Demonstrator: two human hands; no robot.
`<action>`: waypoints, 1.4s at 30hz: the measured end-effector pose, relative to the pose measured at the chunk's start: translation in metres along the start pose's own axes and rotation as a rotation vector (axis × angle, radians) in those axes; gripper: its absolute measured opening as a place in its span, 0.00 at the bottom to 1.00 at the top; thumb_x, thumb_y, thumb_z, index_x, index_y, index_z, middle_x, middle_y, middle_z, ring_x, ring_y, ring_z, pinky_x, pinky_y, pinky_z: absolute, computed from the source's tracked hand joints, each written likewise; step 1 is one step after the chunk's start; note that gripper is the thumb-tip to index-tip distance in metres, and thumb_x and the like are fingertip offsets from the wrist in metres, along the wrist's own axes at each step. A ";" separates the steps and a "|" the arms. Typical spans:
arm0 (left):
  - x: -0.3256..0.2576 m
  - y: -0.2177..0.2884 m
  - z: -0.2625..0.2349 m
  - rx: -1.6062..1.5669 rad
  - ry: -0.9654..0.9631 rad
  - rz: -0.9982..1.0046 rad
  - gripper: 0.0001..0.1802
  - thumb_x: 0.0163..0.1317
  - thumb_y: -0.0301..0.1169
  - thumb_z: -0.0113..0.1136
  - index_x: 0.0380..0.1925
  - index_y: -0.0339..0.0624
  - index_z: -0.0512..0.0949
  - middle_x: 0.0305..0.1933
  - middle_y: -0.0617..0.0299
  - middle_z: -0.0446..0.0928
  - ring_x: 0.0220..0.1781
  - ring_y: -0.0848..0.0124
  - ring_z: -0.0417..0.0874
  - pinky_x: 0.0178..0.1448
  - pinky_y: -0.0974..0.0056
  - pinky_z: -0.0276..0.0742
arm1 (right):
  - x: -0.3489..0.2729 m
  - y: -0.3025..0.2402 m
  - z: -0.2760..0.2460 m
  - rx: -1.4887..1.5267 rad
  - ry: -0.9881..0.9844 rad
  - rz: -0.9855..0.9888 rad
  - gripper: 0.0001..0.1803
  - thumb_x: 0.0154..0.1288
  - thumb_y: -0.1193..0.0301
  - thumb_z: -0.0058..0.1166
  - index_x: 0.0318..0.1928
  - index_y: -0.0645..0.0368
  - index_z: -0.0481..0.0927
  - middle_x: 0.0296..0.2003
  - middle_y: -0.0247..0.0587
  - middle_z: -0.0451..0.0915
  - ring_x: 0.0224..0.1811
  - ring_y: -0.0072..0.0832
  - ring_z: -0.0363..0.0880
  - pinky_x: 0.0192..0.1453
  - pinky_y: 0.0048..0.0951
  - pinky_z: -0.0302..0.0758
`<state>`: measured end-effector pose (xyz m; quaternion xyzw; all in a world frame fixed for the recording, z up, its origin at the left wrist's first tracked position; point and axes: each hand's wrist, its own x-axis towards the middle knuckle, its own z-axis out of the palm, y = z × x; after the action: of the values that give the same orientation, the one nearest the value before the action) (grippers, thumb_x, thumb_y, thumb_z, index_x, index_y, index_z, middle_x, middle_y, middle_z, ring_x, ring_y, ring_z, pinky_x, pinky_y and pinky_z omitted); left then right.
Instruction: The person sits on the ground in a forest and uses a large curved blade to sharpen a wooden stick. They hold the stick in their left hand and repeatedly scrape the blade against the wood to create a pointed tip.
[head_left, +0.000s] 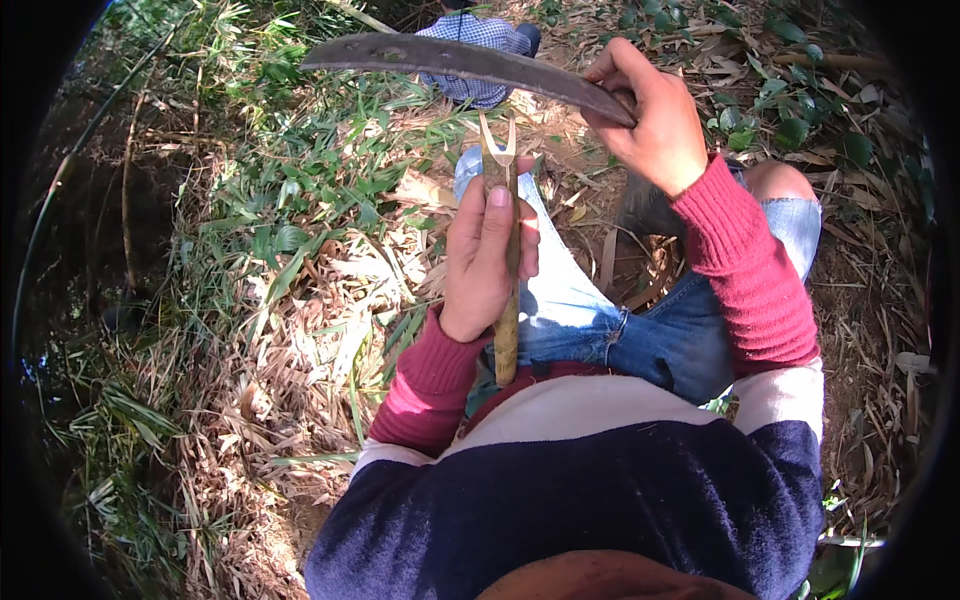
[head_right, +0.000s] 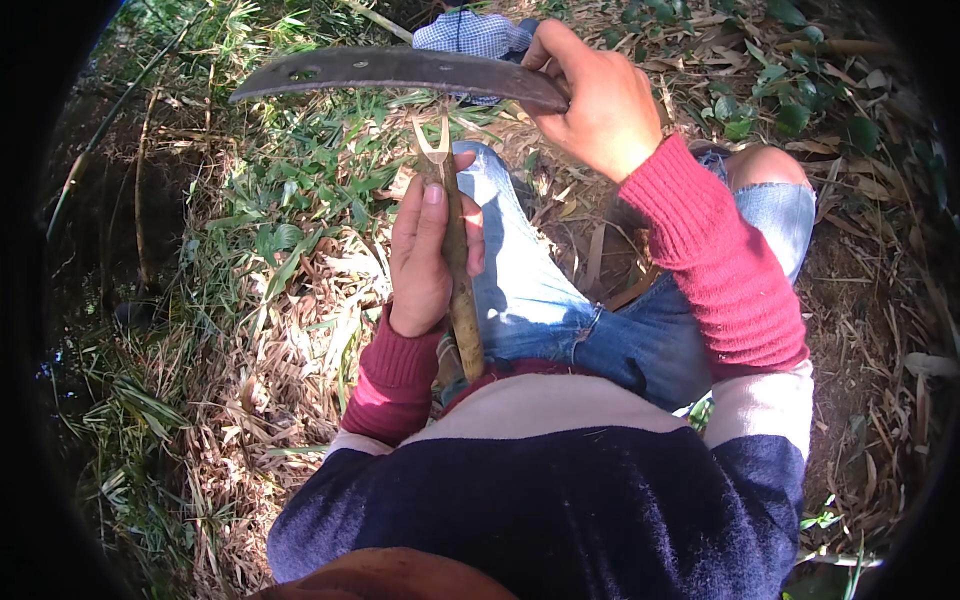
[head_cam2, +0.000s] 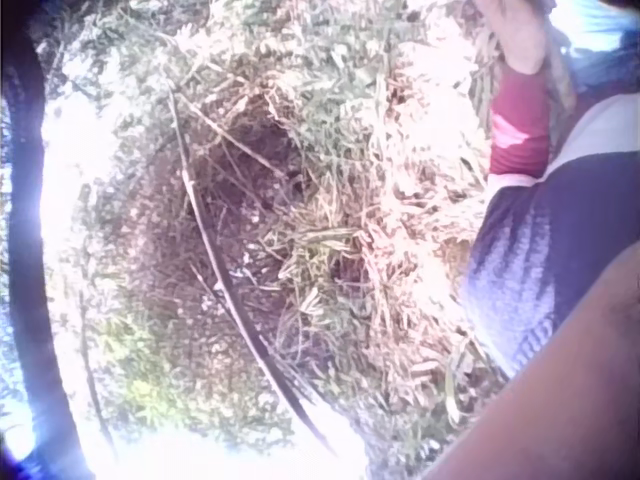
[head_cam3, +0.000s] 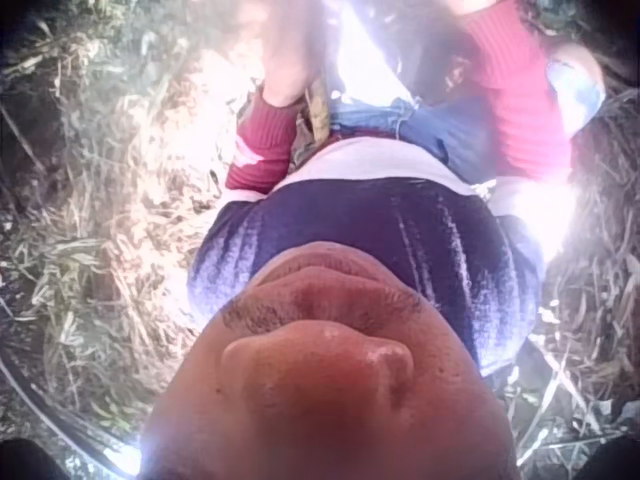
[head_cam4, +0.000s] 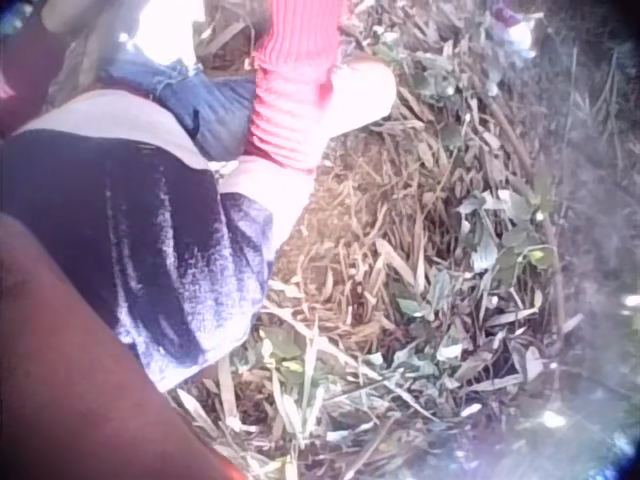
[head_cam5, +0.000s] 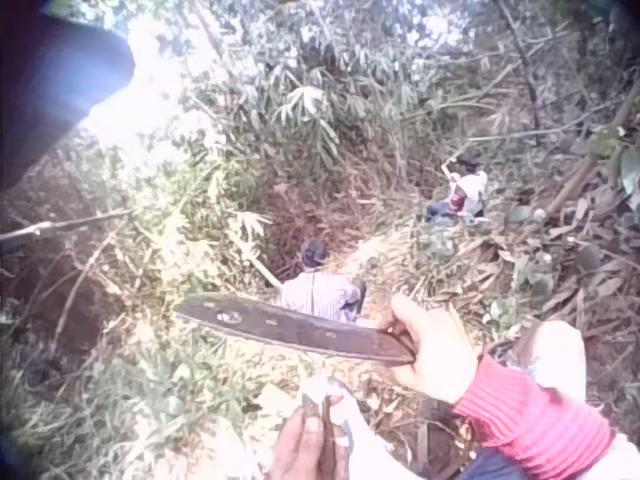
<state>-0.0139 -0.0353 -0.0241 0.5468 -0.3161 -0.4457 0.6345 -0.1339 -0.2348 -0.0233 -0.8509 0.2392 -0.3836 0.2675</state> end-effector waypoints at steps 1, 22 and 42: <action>0.001 -0.005 -0.002 0.023 0.020 0.000 0.22 0.82 0.43 0.39 0.61 0.36 0.69 0.30 0.66 0.74 0.21 0.79 0.72 0.25 0.73 0.68 | -0.002 -0.010 0.000 0.049 -0.010 -0.031 0.17 0.54 0.71 0.67 0.42 0.52 0.73 0.27 0.41 0.84 0.33 0.47 0.86 0.34 0.44 0.79; -0.027 -0.007 0.020 0.135 0.011 -0.015 0.20 0.82 0.41 0.40 0.57 0.36 0.70 0.20 0.69 0.67 0.15 0.82 0.64 0.20 0.74 0.61 | 0.005 0.027 0.025 -0.565 -0.207 0.031 0.08 0.67 0.69 0.52 0.44 0.54 0.71 0.29 0.41 0.82 0.35 0.46 0.84 0.38 0.45 0.81; -0.001 -0.002 -0.004 -0.041 -0.087 -0.041 0.24 0.81 0.48 0.36 0.52 0.38 0.71 0.20 0.60 0.72 0.18 0.73 0.73 0.27 0.71 0.72 | -0.004 -0.004 0.003 0.143 -0.060 -0.063 0.18 0.52 0.73 0.70 0.42 0.55 0.75 0.30 0.42 0.85 0.35 0.45 0.87 0.37 0.39 0.80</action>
<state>-0.0109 -0.0328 -0.0269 0.5203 -0.3230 -0.4880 0.6219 -0.1334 -0.2284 -0.0248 -0.8479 0.1762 -0.3823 0.3222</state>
